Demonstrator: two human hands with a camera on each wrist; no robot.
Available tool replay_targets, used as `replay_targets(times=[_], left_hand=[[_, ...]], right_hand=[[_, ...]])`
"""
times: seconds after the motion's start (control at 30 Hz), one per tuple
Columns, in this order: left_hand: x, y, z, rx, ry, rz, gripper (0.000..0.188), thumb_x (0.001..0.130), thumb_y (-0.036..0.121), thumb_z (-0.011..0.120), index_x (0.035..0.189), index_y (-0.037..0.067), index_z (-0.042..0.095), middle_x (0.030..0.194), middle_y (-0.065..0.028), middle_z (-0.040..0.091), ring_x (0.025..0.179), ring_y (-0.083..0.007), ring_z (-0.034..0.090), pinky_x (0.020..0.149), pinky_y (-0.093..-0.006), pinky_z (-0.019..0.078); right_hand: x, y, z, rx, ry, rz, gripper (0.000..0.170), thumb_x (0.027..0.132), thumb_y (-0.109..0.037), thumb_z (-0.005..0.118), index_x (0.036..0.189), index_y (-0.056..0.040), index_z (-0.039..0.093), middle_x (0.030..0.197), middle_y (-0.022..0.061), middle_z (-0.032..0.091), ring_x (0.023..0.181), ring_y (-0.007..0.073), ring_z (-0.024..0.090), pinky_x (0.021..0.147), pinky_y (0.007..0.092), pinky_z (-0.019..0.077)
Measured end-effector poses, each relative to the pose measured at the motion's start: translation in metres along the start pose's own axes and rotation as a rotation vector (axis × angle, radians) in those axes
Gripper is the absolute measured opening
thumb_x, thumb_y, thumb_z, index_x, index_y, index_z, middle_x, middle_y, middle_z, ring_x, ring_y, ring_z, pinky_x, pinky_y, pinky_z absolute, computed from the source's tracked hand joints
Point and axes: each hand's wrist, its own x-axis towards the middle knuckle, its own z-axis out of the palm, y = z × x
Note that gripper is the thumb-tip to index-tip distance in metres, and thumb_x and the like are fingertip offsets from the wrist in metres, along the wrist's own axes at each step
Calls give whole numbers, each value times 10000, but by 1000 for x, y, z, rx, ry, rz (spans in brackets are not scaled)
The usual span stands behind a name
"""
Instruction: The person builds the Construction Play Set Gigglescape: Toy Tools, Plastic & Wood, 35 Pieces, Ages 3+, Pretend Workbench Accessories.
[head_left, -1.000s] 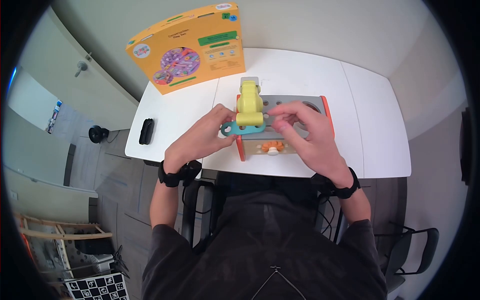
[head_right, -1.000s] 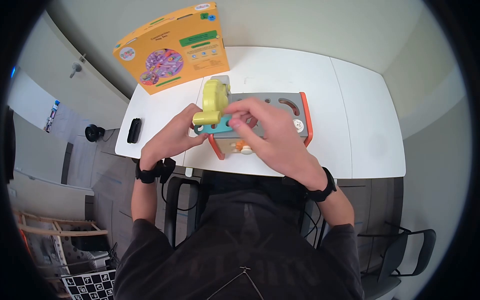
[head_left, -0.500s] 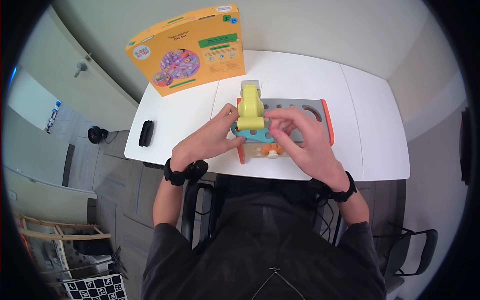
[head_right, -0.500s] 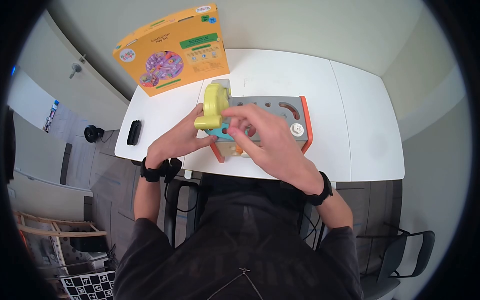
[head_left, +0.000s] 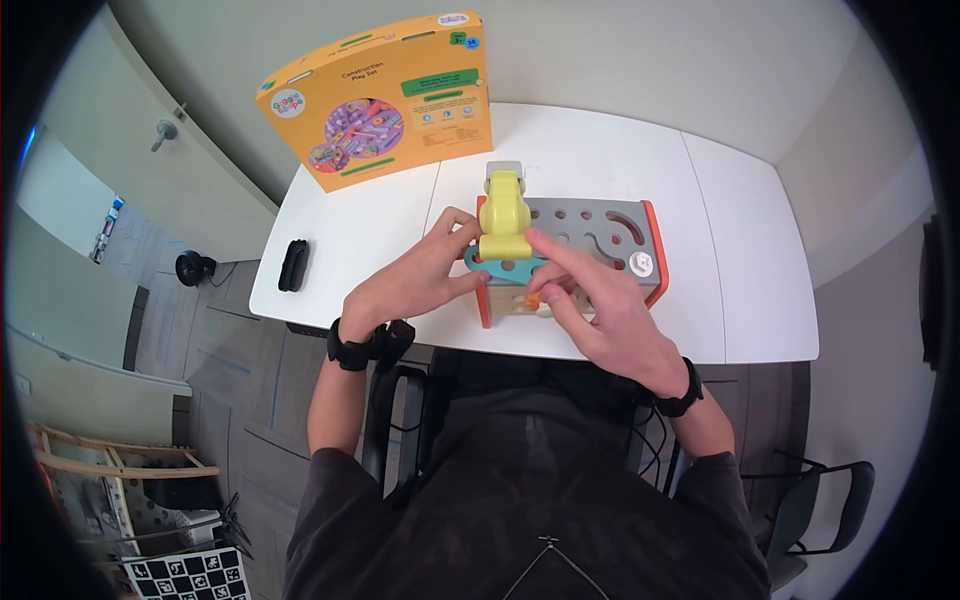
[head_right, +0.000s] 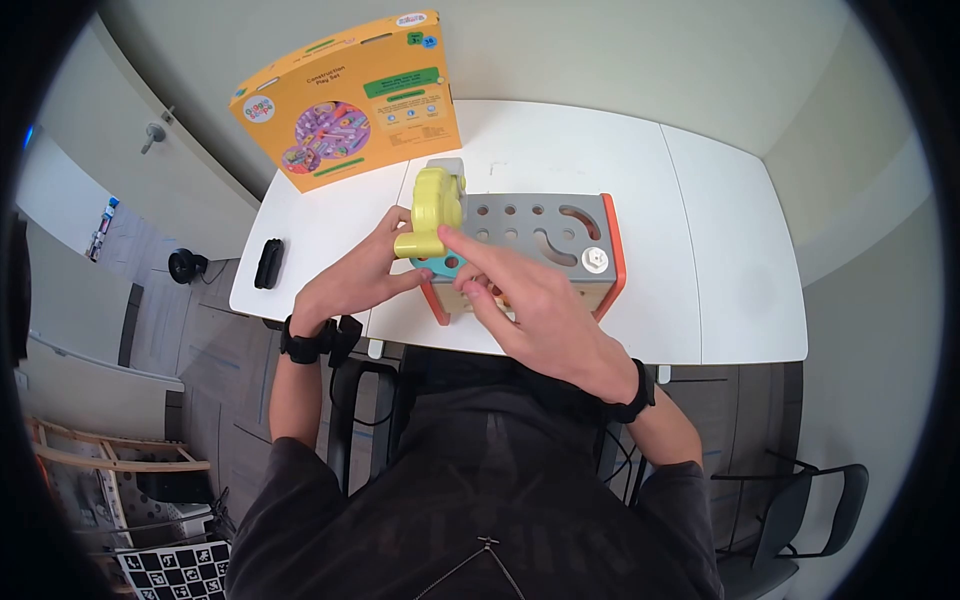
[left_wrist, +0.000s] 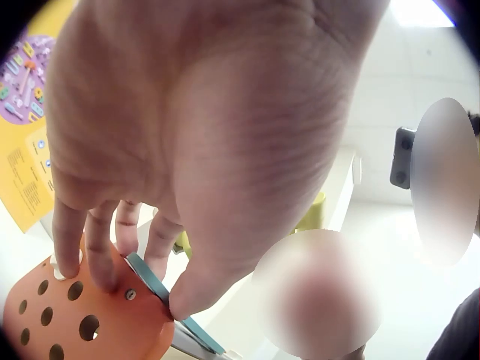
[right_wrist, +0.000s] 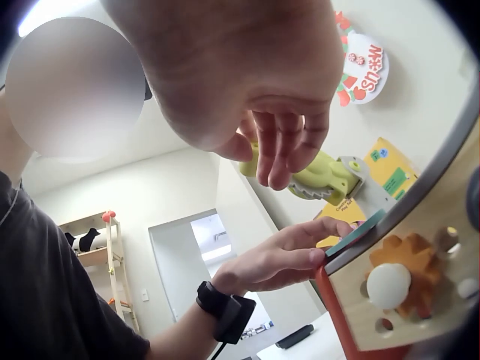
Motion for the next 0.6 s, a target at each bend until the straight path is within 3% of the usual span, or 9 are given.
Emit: replay_targets(times=[0.1,0.2,0.3,0.4,0.5,0.6], left_hand=[[1,-2,-2,-1,-44,3,540,1011,186,726,1454,-4,483,1372,-168,469,1269,-329,596,1123,-416,500],[-3,12,-6,-90,-19,-82,641,1003,182,739,1533,28,412,1423,-182,460,1285,-329,582,1142,-419,498],[-6,10,-5,-113,3,-85,759,993,181,754,1605,66,321,1444,-191,453,1310,-338,564,1150,-421,497],[-8,6,1,-190,24,-93,821,983,169,768,1633,80,275,1470,-198,439,1337,-330,548,1145,-414,502],[-9,4,5,-149,40,-54,863,977,157,776,1650,80,241,1512,-204,415,1331,-323,559,1144,-412,504],[-12,12,5,-166,64,-85,881,977,142,774,1658,75,219,1555,-211,388,1325,-315,571,1140,-413,506]], right_hand=[[0,0,0,13,-14,23,624,995,76,572,1598,-48,475,1009,117,742,912,194,726,856,326,579],[-1,5,2,-38,11,-19,608,1004,-5,609,1595,-73,486,1000,157,730,856,278,719,767,386,582],[-7,15,7,-319,15,-113,661,960,6,641,1597,-84,491,852,125,696,754,283,689,690,403,558],[-21,21,17,-384,12,-121,705,916,9,670,1592,-92,501,740,98,637,674,283,660,638,418,537],[-37,29,22,-423,-23,-136,682,905,39,662,1562,-87,533,793,114,693,669,301,679,642,401,548],[-46,35,21,-482,-112,-121,689,877,34,672,1543,-96,555,750,111,662,640,300,665,609,426,540]])
